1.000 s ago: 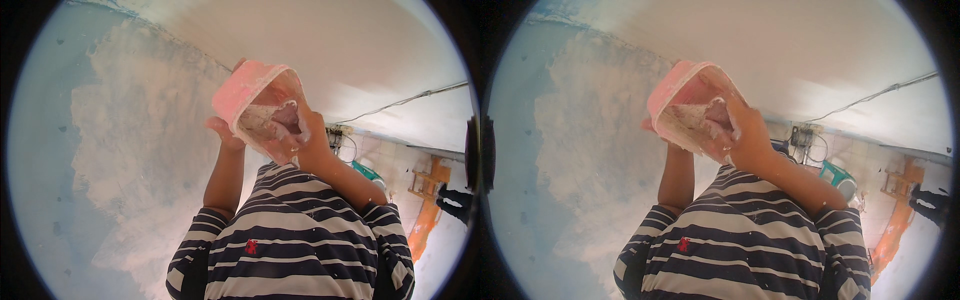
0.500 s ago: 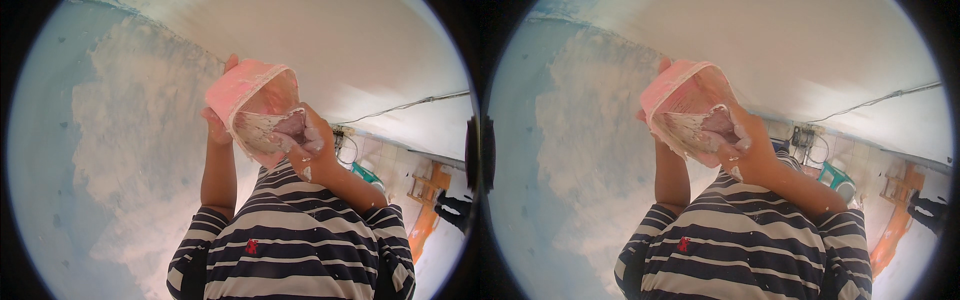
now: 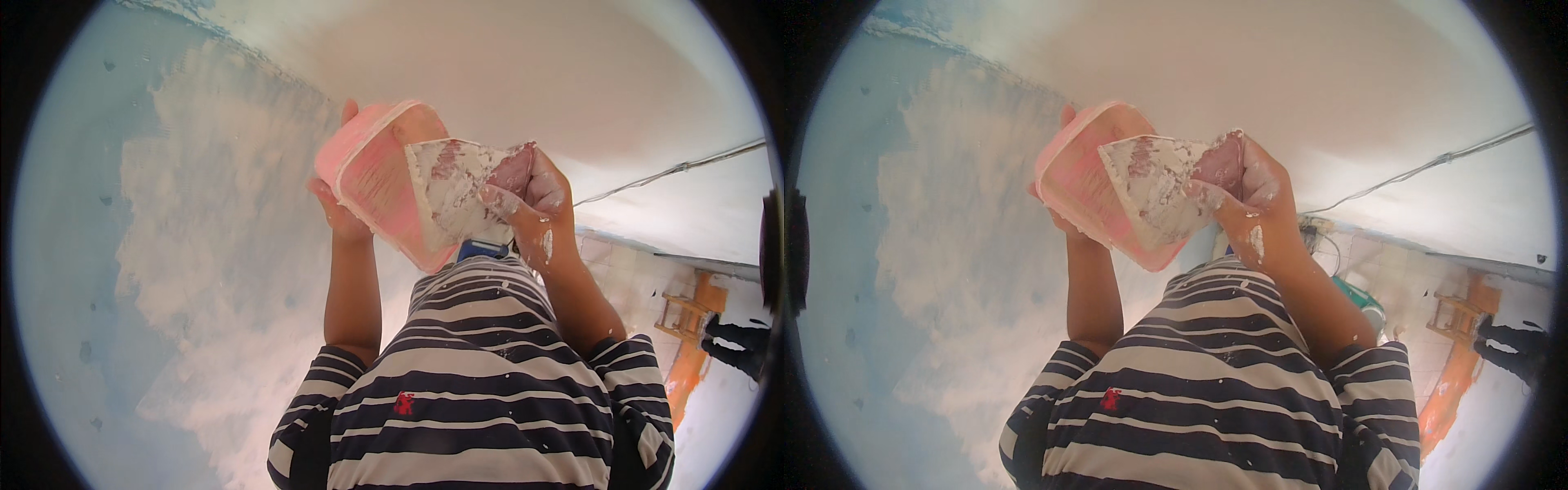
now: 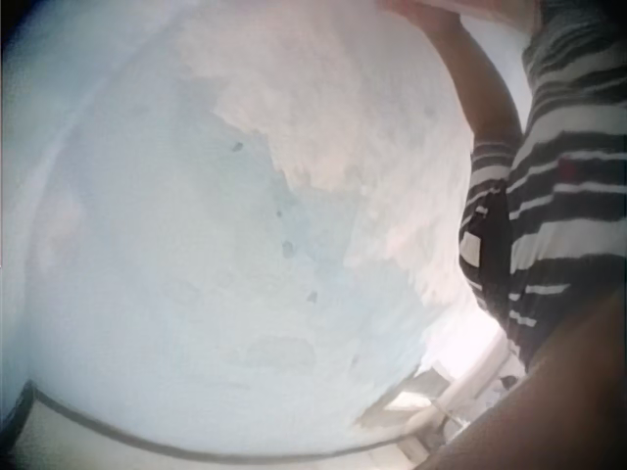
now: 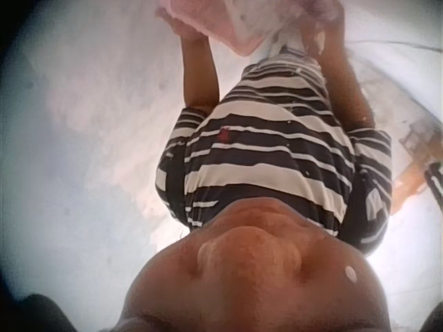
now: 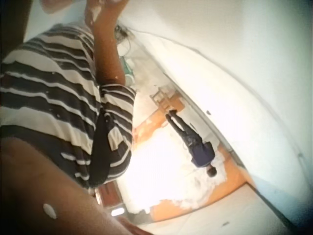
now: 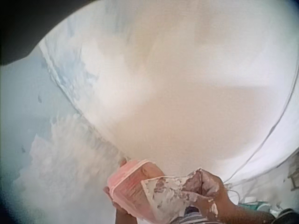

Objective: The person applies plaster to a wall using a putty knife, frequently reloading the blade from a small pink container held in the other hand.

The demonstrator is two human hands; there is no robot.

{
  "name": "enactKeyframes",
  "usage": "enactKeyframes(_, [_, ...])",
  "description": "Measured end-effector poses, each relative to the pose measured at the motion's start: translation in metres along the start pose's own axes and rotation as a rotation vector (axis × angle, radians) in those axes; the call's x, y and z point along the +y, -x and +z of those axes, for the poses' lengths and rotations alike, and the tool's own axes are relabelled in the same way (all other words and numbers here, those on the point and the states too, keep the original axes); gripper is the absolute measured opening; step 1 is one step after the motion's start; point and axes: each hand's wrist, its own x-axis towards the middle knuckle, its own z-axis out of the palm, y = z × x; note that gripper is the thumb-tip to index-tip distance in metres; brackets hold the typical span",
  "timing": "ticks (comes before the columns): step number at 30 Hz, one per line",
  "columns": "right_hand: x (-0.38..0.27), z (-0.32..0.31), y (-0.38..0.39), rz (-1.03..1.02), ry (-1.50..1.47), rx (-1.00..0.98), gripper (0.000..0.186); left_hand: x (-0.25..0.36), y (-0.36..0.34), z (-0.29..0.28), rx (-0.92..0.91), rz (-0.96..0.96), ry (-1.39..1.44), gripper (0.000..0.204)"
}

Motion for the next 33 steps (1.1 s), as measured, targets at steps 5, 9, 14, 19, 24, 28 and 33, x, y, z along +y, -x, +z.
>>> enactKeyframes(5, [-0.007, -0.016, -0.005, 0.071, -0.185, 0.052, 0.019, -0.012, 0.001, 0.002, 0.250, 0.025, -0.073, 0.101])
enactKeyframes(9, [-0.049, -0.010, -0.006, -0.062, -0.298, 0.089, 0.022, -0.036, 0.017, -0.021, 0.300, 0.016, 0.190, 0.086])
enactKeyframes(14, [-0.068, -0.005, -0.027, -0.197, -0.476, 0.129, 0.017, -0.070, 0.042, -0.048, 0.241, -0.037, 0.348, 0.081])
enactKeyframes(19, [-0.129, 0.031, -0.050, -0.615, -0.305, 0.025, 0.013, -0.079, 0.046, -0.033, 0.175, -0.070, 0.502, 0.085])
enactKeyframes(24, [-0.187, 0.093, -0.094, -1.016, -0.042, 0.047, 0.012, -0.080, 0.026, -0.051, 0.154, -0.059, 0.506, 0.089])
enactKeyframes(28, [-0.232, 0.120, -0.122, -1.456, 0.772, 0.186, 0.020, -0.072, 0.026, -0.061, 0.079, -0.077, 0.546, 0.089])
enactKeyframes(33, [-0.261, 0.175, -0.130, -1.705, 1.431, 0.200, 0.044, -0.060, 0.038, -0.084, 0.064, -0.123, 0.523, 0.087])
